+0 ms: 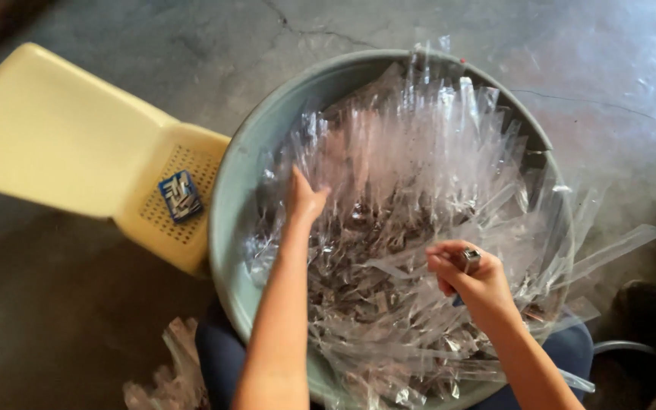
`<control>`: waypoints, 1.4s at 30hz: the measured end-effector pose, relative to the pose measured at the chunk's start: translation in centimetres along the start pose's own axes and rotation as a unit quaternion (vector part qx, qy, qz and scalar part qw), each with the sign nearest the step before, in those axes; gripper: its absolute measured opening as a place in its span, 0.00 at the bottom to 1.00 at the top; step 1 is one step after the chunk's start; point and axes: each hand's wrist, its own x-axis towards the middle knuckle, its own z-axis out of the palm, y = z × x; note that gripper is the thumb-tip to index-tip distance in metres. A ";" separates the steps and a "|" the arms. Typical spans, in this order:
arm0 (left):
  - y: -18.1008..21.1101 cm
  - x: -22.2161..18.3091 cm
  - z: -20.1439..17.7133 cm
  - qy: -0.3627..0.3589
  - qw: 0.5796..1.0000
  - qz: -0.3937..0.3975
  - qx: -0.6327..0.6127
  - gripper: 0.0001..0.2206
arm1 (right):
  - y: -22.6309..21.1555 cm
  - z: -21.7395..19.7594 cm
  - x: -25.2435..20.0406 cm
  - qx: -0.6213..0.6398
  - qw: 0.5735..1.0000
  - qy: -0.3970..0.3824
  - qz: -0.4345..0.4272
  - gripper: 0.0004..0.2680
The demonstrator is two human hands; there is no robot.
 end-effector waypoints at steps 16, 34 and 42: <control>20.5 -20.6 -14.7 -0.017 0.871 0.108 -0.478 0.09 | -9.4 4.7 -2.3 0.027 0.983 -0.131 -0.123 0.17; 18.9 -25.4 -16.7 -0.095 0.845 0.150 -0.504 0.14 | -11.3 7.1 -2.2 0.110 0.973 -0.136 -0.151 0.08; 17.8 -25.6 -15.9 -0.138 0.848 0.191 -0.475 0.11 | -11.6 7.1 -1.8 0.135 0.976 -0.162 -0.062 0.13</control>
